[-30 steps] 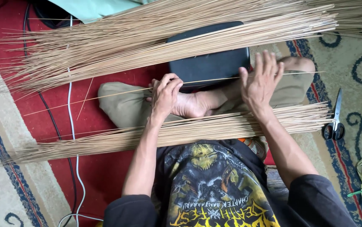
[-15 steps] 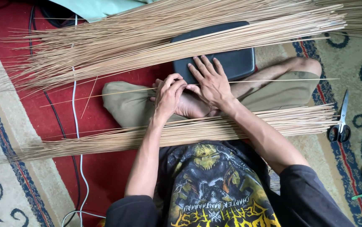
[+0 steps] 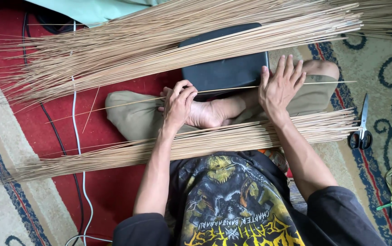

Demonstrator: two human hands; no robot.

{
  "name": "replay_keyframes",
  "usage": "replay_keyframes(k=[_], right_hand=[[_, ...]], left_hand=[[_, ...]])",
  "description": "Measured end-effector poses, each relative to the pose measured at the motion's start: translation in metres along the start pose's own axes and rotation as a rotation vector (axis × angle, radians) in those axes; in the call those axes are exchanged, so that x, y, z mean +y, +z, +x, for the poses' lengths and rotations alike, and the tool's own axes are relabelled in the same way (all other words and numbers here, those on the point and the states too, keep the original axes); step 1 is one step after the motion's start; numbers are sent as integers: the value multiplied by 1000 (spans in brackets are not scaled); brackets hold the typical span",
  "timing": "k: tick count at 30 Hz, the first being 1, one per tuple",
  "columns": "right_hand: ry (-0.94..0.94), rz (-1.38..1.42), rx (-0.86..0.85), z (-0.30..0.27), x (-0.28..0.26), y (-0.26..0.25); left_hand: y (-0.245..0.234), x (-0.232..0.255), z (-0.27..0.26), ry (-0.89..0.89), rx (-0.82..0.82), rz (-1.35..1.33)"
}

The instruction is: The person sorts and aligns bundles of thin wooden sticks on the floor.

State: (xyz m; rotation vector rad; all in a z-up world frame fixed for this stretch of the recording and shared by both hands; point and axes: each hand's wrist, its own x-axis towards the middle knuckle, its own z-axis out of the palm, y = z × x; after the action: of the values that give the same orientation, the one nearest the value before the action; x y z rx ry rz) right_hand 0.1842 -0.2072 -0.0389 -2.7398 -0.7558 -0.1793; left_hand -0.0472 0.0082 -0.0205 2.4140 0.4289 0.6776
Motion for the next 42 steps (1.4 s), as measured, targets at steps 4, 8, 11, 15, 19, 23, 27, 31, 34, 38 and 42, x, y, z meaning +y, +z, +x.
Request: replay_keyframes(k=[4, 8, 11, 15, 19, 23, 27, 31, 34, 38, 42], right_hand=[[-151, 122, 72, -4, -7, -15], [-521, 266, 88, -1, -1, -21], [-619, 293, 53, -7, 5, -26], [-603, 370, -33, -21, 10, -37], [-572, 410, -106, -45, 24, -37], [-549, 513, -233, -74, 27, -56], [-522, 513, -355, -101, 25, -79], [-533, 513, -353, -113, 28, -78], [-508, 493, -357, -119, 33, -68], [-466, 513, -391, -120, 31, -68], [-452, 403, -253, -108, 3, -77]], left_hand=[[1, 0, -1, 2, -19, 28], [-1, -3, -2, -2, 7, 37], [-1, -6, -6, 39, 20, 33], [-11, 4, -16, 35, 30, 11], [-19, 20, -39, 80, 62, 46], [-31, 38, -67, 10, -23, -8], [-44, 60, -87, -35, -95, -32], [-46, 67, -107, -71, -112, -28], [-43, 70, -117, -98, -96, -9], [-44, 74, -117, -126, -81, 34], [-40, 70, -98, -141, -22, 11]])
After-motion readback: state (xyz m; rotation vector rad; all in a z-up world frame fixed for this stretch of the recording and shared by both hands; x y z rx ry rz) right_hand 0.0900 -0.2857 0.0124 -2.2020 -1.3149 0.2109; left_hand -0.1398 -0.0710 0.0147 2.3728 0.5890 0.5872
